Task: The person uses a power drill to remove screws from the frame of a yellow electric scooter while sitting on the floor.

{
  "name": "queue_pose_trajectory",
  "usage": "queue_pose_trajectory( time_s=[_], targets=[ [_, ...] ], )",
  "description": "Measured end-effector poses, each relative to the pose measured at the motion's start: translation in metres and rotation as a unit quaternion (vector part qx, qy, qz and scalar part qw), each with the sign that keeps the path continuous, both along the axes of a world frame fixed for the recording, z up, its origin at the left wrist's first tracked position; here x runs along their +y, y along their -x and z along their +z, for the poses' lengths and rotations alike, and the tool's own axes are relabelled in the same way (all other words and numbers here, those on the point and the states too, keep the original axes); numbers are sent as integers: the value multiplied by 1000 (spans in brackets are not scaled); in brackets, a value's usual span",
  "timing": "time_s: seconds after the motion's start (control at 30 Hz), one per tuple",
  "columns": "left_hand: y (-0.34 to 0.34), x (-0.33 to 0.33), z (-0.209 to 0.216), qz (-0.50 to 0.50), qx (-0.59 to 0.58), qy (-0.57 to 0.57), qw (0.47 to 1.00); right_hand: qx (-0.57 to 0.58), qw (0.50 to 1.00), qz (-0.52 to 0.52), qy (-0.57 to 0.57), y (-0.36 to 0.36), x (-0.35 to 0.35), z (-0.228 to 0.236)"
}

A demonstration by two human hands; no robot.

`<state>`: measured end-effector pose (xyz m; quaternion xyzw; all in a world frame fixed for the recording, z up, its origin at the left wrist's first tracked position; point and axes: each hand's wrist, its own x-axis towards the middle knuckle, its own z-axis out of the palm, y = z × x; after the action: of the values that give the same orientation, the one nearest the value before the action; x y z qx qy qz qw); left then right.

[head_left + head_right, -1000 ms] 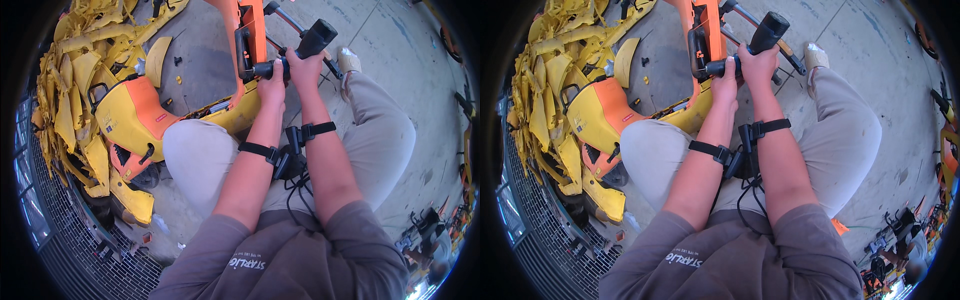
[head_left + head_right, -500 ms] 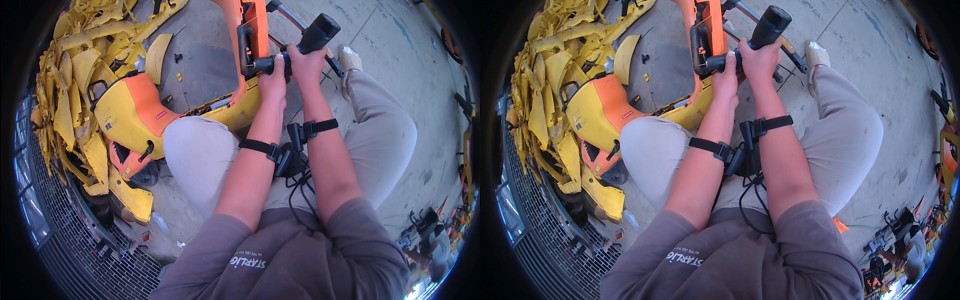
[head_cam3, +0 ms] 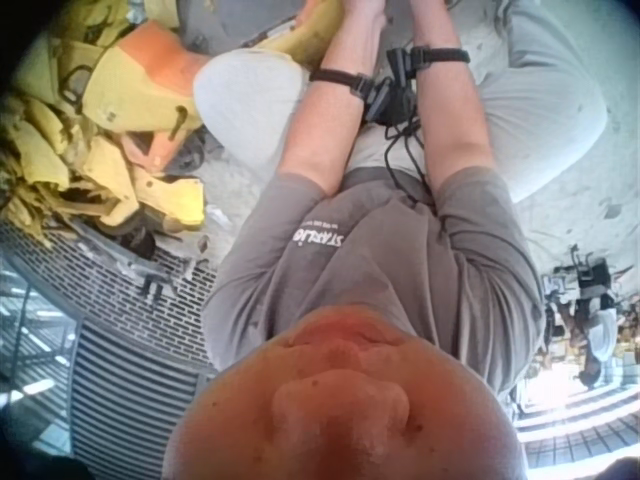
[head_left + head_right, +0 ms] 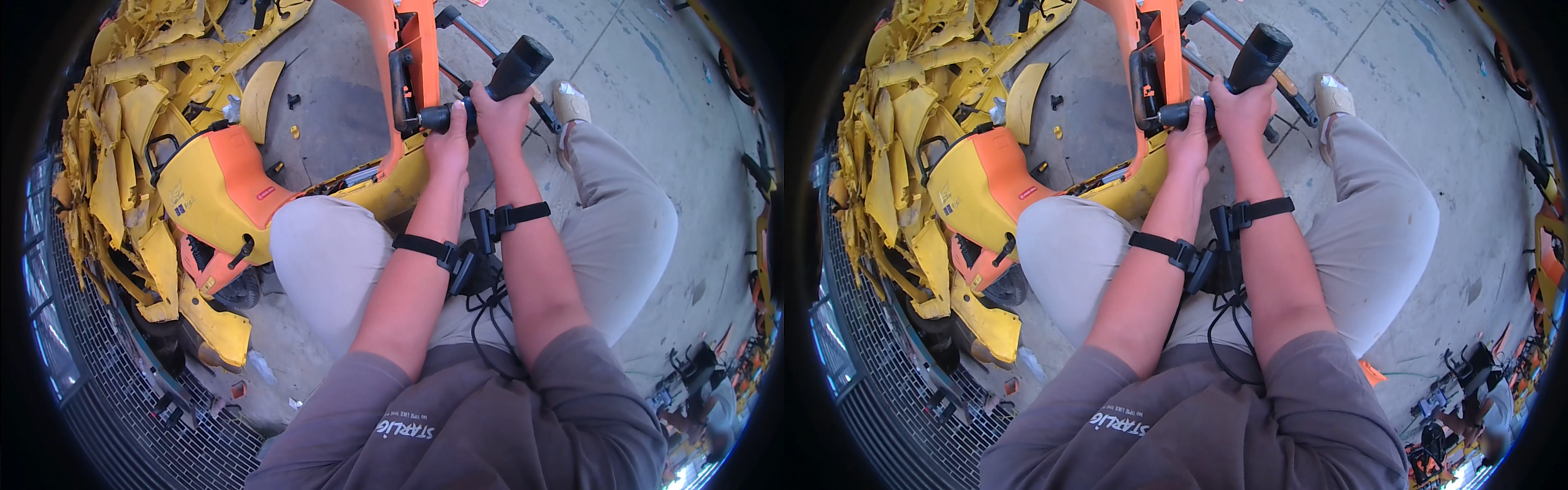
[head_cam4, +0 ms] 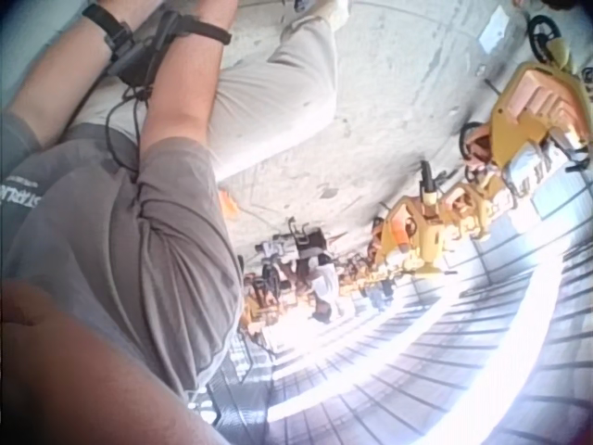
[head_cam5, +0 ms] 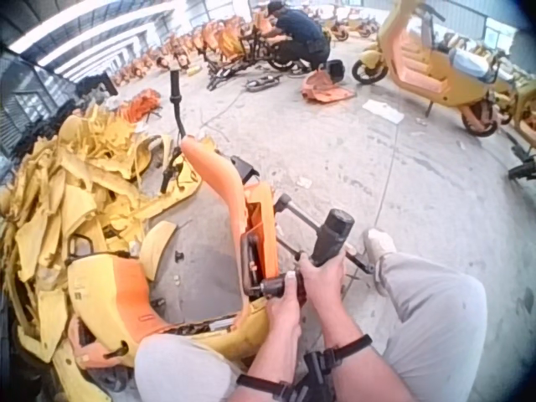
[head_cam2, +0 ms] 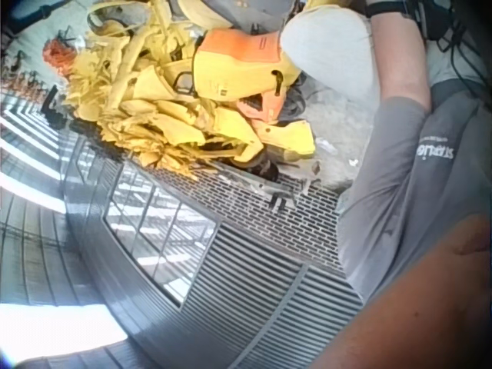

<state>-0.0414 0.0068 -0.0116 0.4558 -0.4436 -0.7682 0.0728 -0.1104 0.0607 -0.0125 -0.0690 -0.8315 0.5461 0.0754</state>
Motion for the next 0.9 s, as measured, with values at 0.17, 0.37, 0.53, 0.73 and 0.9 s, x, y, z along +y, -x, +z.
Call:
queue_pose_trajectory(
  time_s=[0.17, 0.37, 0.53, 0.73, 0.9],
  targets=[
    [0, -6, -4, 23, 37, 12, 999, -8, 1000, 7, -1, -2, -7, 12],
    [-4, -2, 4, 4, -4, -6, 1000, -14, 1000, 5, -13, -2, -5, 14],
    [-4, -4, 3, 12, 46, -12, 999, 29, 999, 4, -37, -5, -8, 19],
    [-7, -2, 6, 30, 39, -27, 998, 37, 997, 3, -65, -9, -10, 29],
    [-12, -9, 0, 20, 29, -65, 997, 66, 994, 16, -88, -17, -13, 38]
  ],
)
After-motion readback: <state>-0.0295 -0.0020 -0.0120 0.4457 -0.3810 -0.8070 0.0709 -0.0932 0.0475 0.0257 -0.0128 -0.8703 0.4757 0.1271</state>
